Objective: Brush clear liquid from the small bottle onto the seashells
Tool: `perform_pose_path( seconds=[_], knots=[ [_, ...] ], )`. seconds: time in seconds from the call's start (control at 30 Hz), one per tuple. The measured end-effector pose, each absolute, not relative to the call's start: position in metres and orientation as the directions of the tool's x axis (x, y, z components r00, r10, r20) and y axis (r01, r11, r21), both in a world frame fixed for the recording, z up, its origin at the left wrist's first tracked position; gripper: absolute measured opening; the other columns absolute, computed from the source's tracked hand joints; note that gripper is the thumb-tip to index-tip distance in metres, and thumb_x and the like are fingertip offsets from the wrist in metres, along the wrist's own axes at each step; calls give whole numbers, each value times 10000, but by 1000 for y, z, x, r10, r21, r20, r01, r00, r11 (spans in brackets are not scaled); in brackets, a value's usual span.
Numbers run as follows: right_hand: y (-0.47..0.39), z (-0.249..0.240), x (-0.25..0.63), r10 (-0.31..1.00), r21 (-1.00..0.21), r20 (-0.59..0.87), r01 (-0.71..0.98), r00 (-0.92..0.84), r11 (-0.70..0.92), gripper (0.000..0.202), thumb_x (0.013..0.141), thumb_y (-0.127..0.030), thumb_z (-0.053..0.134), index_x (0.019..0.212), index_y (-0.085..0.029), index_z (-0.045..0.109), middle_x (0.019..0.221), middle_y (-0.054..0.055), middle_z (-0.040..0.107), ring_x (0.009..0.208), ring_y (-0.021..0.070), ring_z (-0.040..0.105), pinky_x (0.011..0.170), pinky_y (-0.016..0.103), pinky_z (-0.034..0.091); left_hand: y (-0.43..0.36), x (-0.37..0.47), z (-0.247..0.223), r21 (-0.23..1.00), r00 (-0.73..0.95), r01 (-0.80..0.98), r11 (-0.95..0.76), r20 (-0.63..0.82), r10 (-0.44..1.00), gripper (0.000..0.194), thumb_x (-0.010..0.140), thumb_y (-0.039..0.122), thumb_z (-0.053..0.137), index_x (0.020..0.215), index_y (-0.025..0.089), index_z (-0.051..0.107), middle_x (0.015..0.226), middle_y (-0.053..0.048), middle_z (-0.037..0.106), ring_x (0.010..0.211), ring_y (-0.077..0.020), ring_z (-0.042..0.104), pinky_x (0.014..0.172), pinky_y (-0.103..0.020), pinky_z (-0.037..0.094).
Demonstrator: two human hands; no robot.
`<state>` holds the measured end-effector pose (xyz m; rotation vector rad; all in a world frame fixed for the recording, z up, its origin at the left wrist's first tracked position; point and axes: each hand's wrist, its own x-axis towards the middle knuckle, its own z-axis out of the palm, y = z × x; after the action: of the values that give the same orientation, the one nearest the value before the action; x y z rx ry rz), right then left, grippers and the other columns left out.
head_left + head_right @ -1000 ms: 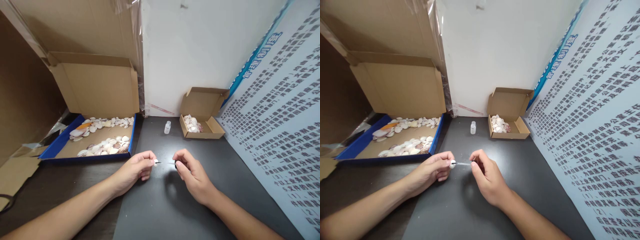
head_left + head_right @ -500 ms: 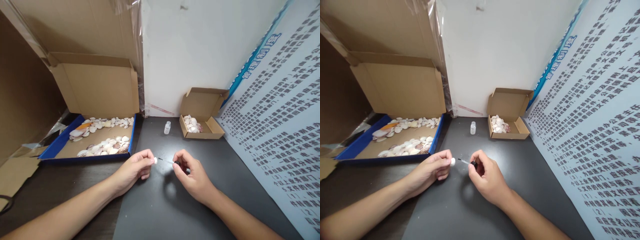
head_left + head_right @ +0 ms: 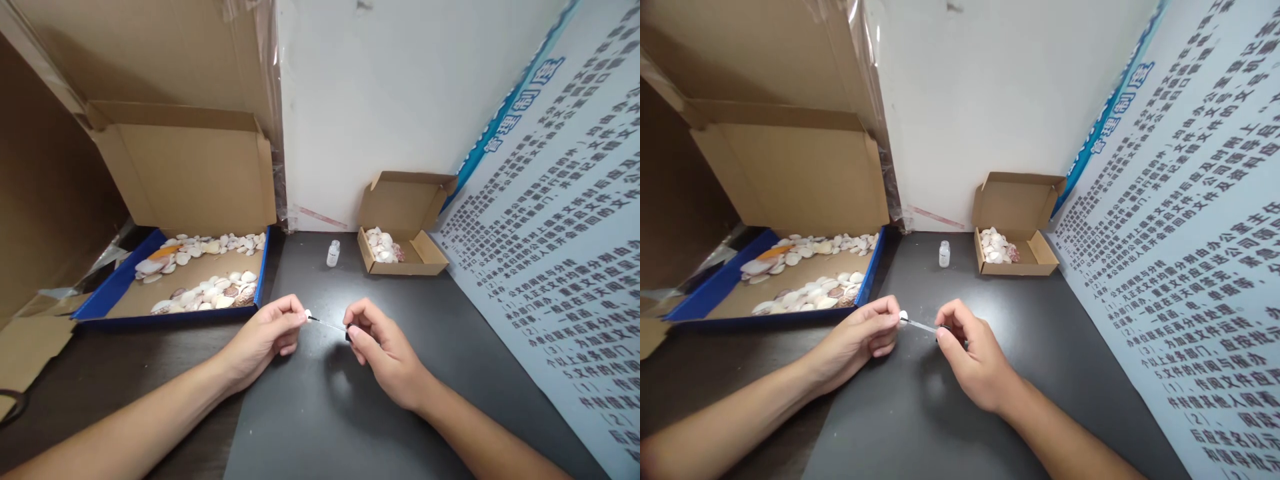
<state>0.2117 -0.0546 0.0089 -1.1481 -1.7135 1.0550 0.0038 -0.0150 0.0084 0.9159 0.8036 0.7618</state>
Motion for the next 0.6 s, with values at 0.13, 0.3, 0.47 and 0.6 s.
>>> perform_pose_path(
  seconds=[0.13, 0.3, 0.47, 0.6],
  knots=[
    [-55, 9, 211, 959, -889, 165, 385, -232, 247, 61, 886, -233, 515, 866, -224, 457, 635, -70, 393, 540, 115, 398, 511, 237, 323, -14, 4, 8, 886, 479, -234, 400, -253, 840, 290, 795, 344, 715, 710, 183, 489, 558, 90, 277, 500, -67, 176, 481, -212, 204],
    [-57, 11, 210, 938, -896, 169, 350, -302, 275, 56, 914, -271, 497, 896, -227, 467, 645, -61, 416, 553, 122, 420, 516, 238, 350, -13, 4, 6, 884, 474, -243, 399, -251, 844, 290, 812, 347, 707, 713, 180, 491, 559, 86, 283, 504, -67, 187, 477, -205, 197],
    [-58, 11, 210, 930, -870, 179, 389, -320, 302, 33, 903, -232, 503, 910, -227, 471, 640, -66, 416, 545, 118, 419, 514, 234, 345, -14, 3, 6, 878, 463, -261, 401, -250, 850, 275, 818, 340, 702, 724, 174, 505, 560, 86, 289, 504, -64, 189, 476, -201, 201],
    [-57, 11, 209, 931, -875, 183, 379, -315, 300, 60, 888, -216, 511, 879, -230, 453, 639, -71, 403, 536, 111, 413, 506, 227, 340, -14, 3, 7, 874, 452, -270, 405, -257, 855, 270, 809, 337, 711, 721, 172, 517, 557, 86, 286, 502, -64, 193, 474, -198, 201]
  ],
)
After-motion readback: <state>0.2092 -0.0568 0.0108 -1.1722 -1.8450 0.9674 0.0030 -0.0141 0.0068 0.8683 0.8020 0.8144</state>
